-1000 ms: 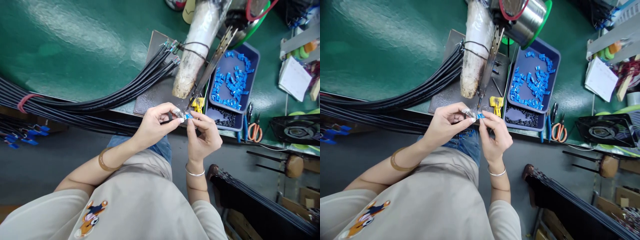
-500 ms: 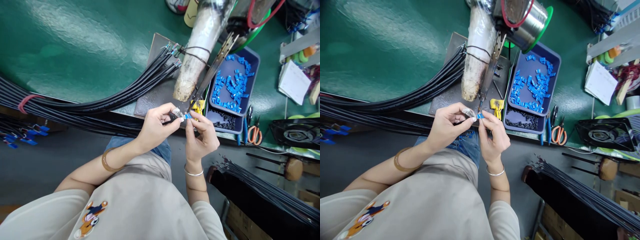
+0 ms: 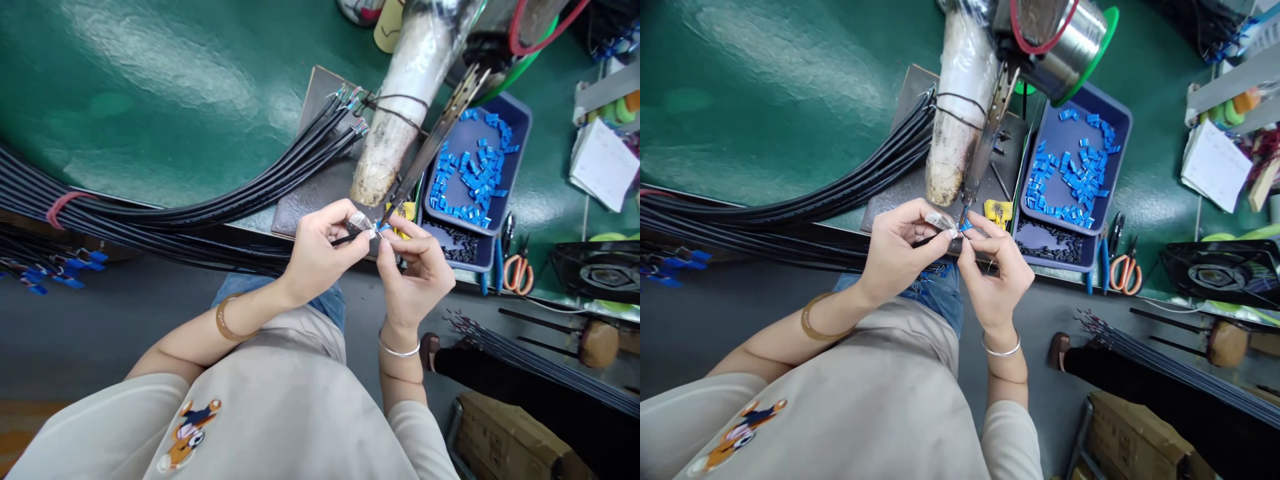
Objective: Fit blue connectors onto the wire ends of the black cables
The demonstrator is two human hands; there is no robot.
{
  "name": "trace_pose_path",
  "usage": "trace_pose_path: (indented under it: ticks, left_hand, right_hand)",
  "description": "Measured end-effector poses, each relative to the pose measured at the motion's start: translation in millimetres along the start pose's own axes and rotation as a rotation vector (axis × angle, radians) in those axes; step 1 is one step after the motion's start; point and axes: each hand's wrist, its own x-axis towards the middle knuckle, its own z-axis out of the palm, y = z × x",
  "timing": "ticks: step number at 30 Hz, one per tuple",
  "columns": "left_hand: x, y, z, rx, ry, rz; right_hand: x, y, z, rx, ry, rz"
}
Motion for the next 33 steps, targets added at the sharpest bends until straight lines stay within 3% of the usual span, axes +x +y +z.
trace_pose_path:
  ticks: [8,19,29,33]
  left_hand:
    - [-1,2,0.9,-0.014,0.021,0.027]
    - [0,3,-0.2,0.031,0.001,-0.037]
    - [-4,3,-0.7,0.010,-0.002,0.026]
    - [-1,4,-3.4,0.019,-0.033,-0.033]
  right_hand:
    - [4,-2,-3,-0.065,-0.030,-0.048]
    - [2,0,-3,-0.099,-0.047,-0.038]
    - [11,-8,-4,-0.163,-0.013,-0.171]
    - [7,-4,-4,-0.159,-0.033,-0.152]
